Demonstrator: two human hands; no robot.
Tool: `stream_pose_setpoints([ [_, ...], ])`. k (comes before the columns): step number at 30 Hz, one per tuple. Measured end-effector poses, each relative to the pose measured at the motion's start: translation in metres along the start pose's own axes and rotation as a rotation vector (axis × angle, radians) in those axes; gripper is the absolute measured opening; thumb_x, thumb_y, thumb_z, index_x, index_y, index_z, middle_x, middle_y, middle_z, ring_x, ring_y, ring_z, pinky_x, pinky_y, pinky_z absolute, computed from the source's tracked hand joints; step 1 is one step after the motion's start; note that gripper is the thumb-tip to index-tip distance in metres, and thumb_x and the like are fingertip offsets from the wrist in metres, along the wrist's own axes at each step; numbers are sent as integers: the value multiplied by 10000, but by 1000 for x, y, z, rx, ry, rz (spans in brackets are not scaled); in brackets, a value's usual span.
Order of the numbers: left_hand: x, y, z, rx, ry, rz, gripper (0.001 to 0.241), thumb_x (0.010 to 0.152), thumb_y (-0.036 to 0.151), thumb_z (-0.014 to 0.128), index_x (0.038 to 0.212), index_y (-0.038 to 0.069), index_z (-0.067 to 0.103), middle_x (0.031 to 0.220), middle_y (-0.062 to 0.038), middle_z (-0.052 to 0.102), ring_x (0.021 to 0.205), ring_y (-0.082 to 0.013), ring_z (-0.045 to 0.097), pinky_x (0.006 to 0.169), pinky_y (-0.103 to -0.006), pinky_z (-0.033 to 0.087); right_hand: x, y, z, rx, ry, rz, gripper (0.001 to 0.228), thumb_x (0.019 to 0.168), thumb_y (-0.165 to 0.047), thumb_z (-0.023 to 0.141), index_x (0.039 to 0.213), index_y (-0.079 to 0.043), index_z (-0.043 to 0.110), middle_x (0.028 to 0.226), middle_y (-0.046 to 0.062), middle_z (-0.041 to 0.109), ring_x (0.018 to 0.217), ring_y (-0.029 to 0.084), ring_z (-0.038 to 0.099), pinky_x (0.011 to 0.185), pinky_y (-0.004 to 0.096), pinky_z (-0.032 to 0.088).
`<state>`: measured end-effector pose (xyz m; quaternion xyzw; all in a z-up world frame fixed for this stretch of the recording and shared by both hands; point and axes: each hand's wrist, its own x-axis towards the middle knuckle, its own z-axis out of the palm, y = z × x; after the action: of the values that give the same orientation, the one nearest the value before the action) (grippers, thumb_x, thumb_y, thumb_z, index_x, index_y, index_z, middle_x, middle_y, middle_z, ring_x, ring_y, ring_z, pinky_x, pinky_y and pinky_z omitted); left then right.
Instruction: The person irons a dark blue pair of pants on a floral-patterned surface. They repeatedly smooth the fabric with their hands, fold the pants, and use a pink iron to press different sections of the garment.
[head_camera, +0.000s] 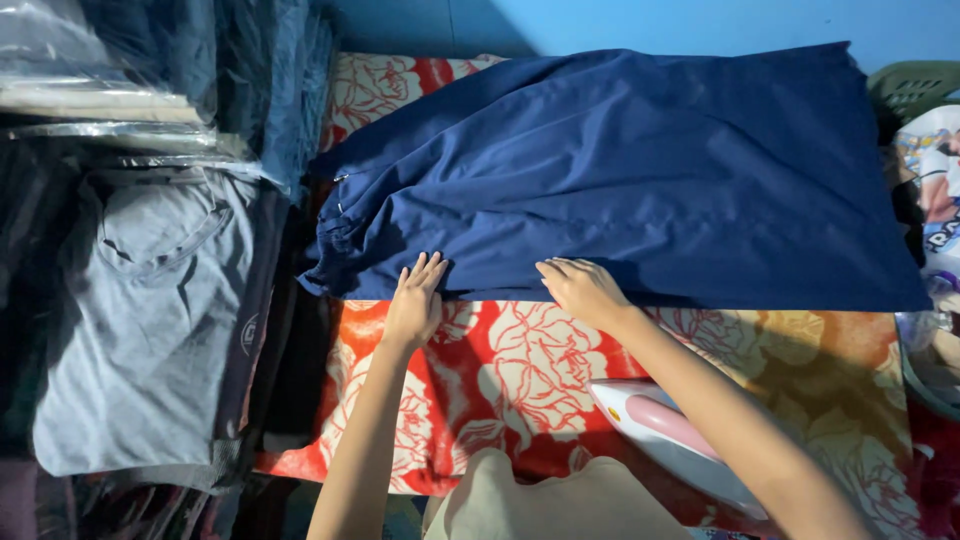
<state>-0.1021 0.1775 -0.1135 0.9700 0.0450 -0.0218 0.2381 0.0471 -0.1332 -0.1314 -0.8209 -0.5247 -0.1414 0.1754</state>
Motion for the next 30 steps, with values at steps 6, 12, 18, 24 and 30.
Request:
stream_pose_setpoints([
  [6, 7, -16, 6, -203, 28, 3, 655, 814, 48, 477, 1458, 133, 567, 1565, -81, 507, 1507, -363, 346, 1186, -664, 272, 20, -11, -17, 279, 46, 70, 193, 1002, -197, 624, 1113, -74, 722, 1058, 120, 766, 1011, 295, 742, 821, 367, 603],
  [12, 20, -28, 8, -277, -11, -27, 649, 788, 80, 490, 1410, 208, 623, 1494, -33, 582, 1484, -350, 385, 1156, -688, 299, 54, -50, -4, 120, 38, -101, 359, 946, -280, 658, 1278, -143, 669, 1021, 80, 721, 937, 255, 725, 766, 363, 598],
  [18, 11, -16, -13, -244, -36, 11, 676, 745, 59, 531, 1409, 156, 620, 1489, -82, 585, 1473, -401, 391, 1120, -719, 324, 58, -20, 22, 41, -4, 9, 303, 947, -183, 587, 1231, -245, 669, 914, -30, 693, 820, 171, 714, 689, 296, 583],
  [24, 15, -17, -5, -200, -45, -6, 668, 733, 52, 564, 1389, 160, 624, 1475, -68, 593, 1471, -376, 405, 1110, -710, 345, 54, -11, 8, 295, -51, 179, 211, 870, -202, 699, 1078, -186, 725, 1097, -1, 731, 1008, 197, 703, 775, 310, 563],
  [30, 4, 11, -7, 3, 76, -80, 520, 837, 67, 627, 1352, 136, 613, 1454, -58, 606, 1450, -296, 460, 1161, -634, 344, -4, 37, 10, -203, -97, 123, 329, 937, -198, 574, 1226, -309, 685, 1123, -117, 721, 1105, 100, 687, 840, 276, 580],
])
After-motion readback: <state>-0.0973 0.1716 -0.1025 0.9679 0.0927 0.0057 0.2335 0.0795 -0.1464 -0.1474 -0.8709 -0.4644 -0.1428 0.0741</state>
